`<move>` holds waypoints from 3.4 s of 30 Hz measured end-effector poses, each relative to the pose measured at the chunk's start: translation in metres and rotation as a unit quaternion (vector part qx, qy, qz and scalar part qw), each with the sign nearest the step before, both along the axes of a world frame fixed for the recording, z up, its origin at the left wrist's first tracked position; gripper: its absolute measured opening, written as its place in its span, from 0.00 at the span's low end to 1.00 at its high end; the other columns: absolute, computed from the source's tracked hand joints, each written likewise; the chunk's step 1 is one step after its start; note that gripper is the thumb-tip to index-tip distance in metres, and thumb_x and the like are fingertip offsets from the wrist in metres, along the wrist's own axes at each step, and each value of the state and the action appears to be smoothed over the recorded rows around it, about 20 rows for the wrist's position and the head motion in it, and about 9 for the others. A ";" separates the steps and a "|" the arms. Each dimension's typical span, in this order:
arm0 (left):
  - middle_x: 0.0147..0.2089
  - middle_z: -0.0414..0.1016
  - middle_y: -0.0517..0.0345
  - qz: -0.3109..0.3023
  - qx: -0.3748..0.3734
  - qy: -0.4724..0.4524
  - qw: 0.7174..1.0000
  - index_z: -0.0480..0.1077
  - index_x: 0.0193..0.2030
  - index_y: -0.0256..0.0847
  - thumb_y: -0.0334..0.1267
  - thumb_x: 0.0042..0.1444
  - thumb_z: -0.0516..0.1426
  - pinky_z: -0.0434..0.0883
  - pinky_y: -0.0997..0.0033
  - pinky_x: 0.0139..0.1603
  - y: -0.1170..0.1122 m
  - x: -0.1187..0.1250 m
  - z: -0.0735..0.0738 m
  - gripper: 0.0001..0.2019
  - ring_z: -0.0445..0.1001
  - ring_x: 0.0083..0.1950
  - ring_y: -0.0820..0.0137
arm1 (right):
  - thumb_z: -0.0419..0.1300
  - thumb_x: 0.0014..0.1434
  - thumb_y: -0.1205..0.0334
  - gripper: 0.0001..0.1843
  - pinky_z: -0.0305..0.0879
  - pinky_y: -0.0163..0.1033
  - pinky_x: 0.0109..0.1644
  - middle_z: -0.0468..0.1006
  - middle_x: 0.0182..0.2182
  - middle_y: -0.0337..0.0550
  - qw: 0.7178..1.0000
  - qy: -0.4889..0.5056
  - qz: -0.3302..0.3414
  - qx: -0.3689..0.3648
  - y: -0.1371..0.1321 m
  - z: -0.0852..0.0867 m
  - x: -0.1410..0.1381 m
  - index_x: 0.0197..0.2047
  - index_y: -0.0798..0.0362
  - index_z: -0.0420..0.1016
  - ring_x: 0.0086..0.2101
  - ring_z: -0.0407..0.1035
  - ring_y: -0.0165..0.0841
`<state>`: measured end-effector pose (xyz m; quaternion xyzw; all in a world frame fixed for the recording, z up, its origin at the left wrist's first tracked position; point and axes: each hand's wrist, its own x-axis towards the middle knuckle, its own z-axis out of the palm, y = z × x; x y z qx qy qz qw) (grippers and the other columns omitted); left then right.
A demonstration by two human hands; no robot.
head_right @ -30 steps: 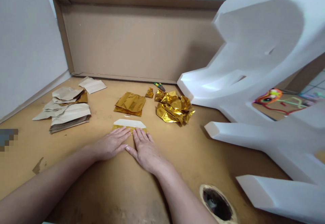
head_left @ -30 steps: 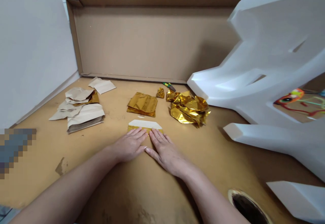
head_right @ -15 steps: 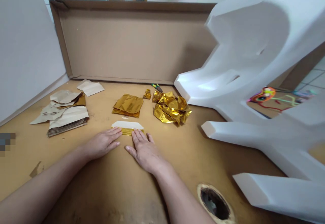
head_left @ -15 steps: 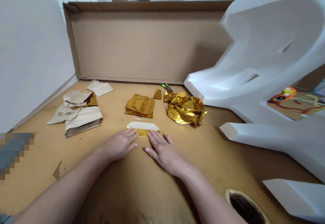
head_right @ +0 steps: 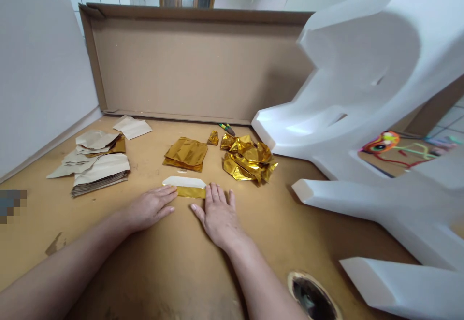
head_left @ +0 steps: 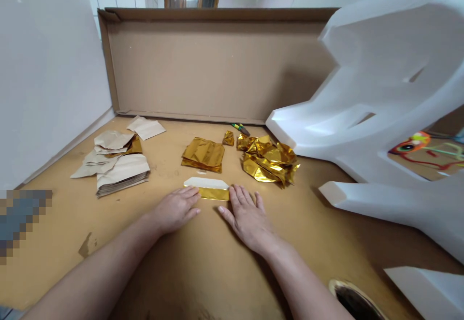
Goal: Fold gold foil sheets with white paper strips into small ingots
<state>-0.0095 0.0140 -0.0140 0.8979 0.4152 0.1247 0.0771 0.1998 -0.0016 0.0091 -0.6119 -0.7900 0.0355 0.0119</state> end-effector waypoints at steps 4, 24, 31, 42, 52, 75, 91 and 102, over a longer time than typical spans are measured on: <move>0.61 0.63 0.47 -0.011 0.013 -0.009 1.000 0.64 0.56 0.35 0.41 0.61 0.48 0.57 0.62 0.64 0.001 0.001 -0.001 0.19 0.60 0.63 0.63 | 0.31 0.61 0.39 0.42 0.37 0.56 0.65 0.47 0.65 0.56 0.995 0.035 0.089 0.022 -0.006 -0.007 -0.017 0.66 0.63 0.46 0.64 0.38 0.42; 0.50 0.74 0.52 0.005 0.063 -0.075 0.995 0.73 0.44 0.40 0.32 0.57 0.51 0.67 0.64 0.56 0.020 -0.024 -0.012 0.12 0.71 0.53 0.67 | 0.35 0.62 0.43 0.37 0.42 0.55 0.64 0.55 0.62 0.59 0.993 0.020 0.109 -0.031 -0.001 -0.004 -0.004 0.63 0.62 0.55 0.62 0.46 0.44; 0.45 0.77 0.54 0.008 0.085 -0.066 0.994 0.75 0.38 0.40 0.30 0.56 0.52 0.70 0.66 0.52 0.019 -0.018 -0.009 0.10 0.73 0.48 0.66 | 0.38 0.63 0.45 0.35 0.44 0.59 0.63 0.59 0.60 0.62 0.996 0.022 0.086 0.006 0.001 -0.003 -0.001 0.61 0.64 0.59 0.61 0.49 0.46; 0.42 0.76 0.53 -0.001 0.101 -0.071 0.992 0.73 0.38 0.40 0.31 0.58 0.51 0.69 0.66 0.49 0.016 -0.019 -0.006 0.09 0.72 0.44 0.66 | 0.40 0.63 0.48 0.33 0.44 0.56 0.63 0.53 0.63 0.59 0.986 0.067 0.155 0.004 -0.008 -0.012 -0.027 0.64 0.62 0.53 0.62 0.45 0.44; 0.41 0.75 0.52 -0.013 0.115 -0.099 0.988 0.72 0.39 0.40 0.31 0.58 0.50 0.70 0.65 0.47 0.018 -0.024 -0.010 0.10 0.71 0.44 0.66 | 0.40 0.63 0.48 0.34 0.42 0.55 0.64 0.50 0.64 0.58 0.987 0.071 0.136 -0.041 -0.006 -0.010 -0.025 0.65 0.62 0.51 0.63 0.41 0.43; 0.38 0.76 0.52 -0.047 0.108 -0.114 0.986 0.73 0.38 0.39 0.29 0.59 0.48 0.71 0.67 0.45 0.018 -0.021 -0.008 0.12 0.72 0.41 0.67 | 0.42 0.64 0.51 0.29 0.42 0.62 0.61 0.54 0.63 0.62 0.989 0.064 0.130 -0.007 -0.013 -0.006 -0.039 0.63 0.58 0.56 0.62 0.45 0.48; 0.38 0.77 0.55 0.047 -0.008 -0.247 0.968 0.75 0.38 0.41 0.27 0.53 0.53 0.71 0.66 0.46 0.026 -0.022 -0.012 0.11 0.73 0.42 0.67 | 0.42 0.63 0.52 0.26 0.44 0.61 0.60 0.59 0.60 0.61 0.984 0.096 0.149 -0.002 -0.016 -0.008 -0.038 0.60 0.56 0.60 0.61 0.49 0.47; 0.35 0.75 0.56 0.086 0.011 -0.235 0.968 0.74 0.38 0.41 0.28 0.52 0.55 0.70 0.65 0.44 0.036 -0.016 -0.017 0.09 0.72 0.40 0.66 | 0.45 0.63 0.51 0.29 0.42 0.63 0.60 0.56 0.62 0.59 0.986 0.074 0.151 -0.002 -0.016 -0.009 -0.038 0.65 0.51 0.51 0.62 0.47 0.48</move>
